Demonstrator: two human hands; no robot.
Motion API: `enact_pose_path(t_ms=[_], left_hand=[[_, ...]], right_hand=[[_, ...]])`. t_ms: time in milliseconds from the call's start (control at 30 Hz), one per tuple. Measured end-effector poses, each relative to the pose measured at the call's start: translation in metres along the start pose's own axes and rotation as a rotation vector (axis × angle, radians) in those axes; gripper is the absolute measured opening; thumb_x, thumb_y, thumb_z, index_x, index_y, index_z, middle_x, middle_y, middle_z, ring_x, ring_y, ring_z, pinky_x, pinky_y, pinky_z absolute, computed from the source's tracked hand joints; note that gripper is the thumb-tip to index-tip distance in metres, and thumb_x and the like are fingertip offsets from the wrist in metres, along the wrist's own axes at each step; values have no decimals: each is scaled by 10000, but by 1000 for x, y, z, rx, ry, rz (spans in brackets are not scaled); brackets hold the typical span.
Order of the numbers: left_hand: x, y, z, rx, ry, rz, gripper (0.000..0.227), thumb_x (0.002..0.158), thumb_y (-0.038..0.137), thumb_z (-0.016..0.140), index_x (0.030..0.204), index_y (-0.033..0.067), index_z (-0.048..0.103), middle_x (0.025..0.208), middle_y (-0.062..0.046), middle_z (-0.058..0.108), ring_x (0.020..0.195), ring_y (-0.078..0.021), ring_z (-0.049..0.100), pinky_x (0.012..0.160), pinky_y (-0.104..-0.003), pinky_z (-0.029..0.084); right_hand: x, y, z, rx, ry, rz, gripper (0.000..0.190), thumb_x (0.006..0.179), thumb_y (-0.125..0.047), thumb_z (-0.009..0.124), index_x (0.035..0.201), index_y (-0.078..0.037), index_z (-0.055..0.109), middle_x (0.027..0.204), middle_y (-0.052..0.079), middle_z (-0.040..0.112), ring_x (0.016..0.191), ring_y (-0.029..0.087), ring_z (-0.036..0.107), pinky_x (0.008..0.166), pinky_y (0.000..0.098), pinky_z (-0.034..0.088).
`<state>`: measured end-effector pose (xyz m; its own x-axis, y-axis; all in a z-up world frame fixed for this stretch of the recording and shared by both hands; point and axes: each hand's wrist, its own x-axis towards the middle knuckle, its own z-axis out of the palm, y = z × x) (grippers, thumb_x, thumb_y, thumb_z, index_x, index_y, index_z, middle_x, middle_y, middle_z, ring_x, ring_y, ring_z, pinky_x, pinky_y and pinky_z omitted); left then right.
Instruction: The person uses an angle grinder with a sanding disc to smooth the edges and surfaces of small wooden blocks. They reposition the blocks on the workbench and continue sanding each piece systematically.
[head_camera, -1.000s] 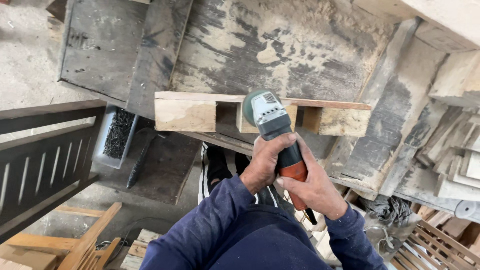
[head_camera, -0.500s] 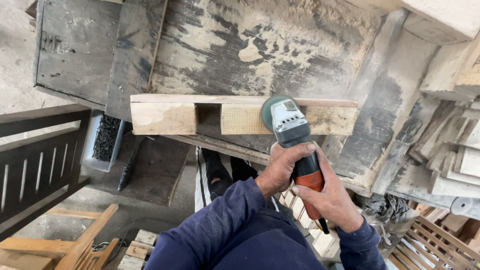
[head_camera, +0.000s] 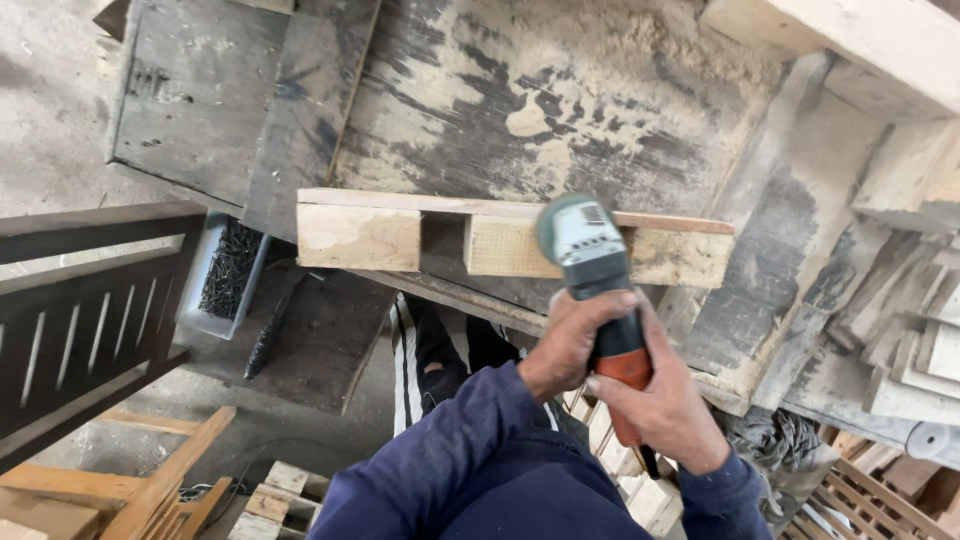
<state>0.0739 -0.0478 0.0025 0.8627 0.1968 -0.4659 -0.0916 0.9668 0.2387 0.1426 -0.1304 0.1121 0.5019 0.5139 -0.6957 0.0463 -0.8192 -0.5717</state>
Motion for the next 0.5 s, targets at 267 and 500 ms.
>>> enact_pose_path(t_ms=[267,500], left_hand=[[-36,65,-48,-164,165,93,342,893,242,753,1090,-5,622,937,-66,661,818,-150,668,758,-340,598],[-23,31,-34,-104,75,15,370,864,229,768,1110,2,609,975,-71,655,861,-160,675,807,-338,616]], right_hand=[[30,-43,53,-25,-186,-109,1050,760,-217,781,1612,-61,187,1264,164,633,1049,224,678,901,368,560],[8,-12,39,-40,-50,-8,1071,748,-240,794,1605,-36,185,1236,187,627,1039,229,691,864,352,583]])
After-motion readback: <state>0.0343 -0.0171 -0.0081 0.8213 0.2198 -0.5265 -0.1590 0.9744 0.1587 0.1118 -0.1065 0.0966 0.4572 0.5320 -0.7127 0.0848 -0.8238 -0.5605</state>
